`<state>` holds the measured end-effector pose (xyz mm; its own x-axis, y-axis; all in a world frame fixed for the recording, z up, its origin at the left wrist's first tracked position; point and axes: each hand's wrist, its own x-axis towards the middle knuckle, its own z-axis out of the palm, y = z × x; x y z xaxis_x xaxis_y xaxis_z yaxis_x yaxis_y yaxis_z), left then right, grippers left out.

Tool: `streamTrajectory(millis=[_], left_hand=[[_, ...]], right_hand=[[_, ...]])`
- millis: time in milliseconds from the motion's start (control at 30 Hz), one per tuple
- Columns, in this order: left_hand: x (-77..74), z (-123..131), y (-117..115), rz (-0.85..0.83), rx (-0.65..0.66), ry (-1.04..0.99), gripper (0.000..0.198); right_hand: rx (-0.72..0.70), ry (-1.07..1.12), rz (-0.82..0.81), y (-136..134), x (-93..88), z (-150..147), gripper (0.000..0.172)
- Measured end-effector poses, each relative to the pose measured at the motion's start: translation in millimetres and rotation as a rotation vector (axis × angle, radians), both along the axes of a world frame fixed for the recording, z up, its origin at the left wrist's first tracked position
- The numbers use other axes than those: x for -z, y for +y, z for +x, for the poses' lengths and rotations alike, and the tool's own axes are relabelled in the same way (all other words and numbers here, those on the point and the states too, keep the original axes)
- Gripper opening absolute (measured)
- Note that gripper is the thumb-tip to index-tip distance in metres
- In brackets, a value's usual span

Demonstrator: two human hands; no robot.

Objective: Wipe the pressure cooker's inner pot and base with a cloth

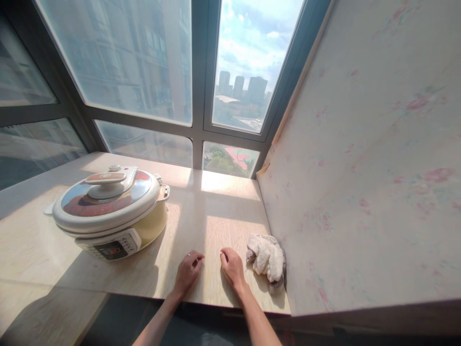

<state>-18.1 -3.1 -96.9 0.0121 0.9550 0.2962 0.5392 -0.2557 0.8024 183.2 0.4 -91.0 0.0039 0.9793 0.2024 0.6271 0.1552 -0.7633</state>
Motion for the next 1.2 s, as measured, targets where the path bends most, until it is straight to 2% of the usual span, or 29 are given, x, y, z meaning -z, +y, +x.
streamTrajectory(millis=[667, 967, 1200], left_hand=[[5.1, 0, 2, -0.056, 0.017, -0.003, 0.019], [9.9, 1, 0, -0.069, -0.006, -0.041, 0.020], [10.6, 1, 1, -0.092, -0.003, -0.062, 0.023]], right_hand=[[0.003, -0.014, -0.014, -1, -0.5, -1, 0.030], [0.014, -0.008, 0.019, -2, 7.9, 0, 0.029], [0.017, -0.015, 0.023, -1, 7.8, 0, 0.030]])
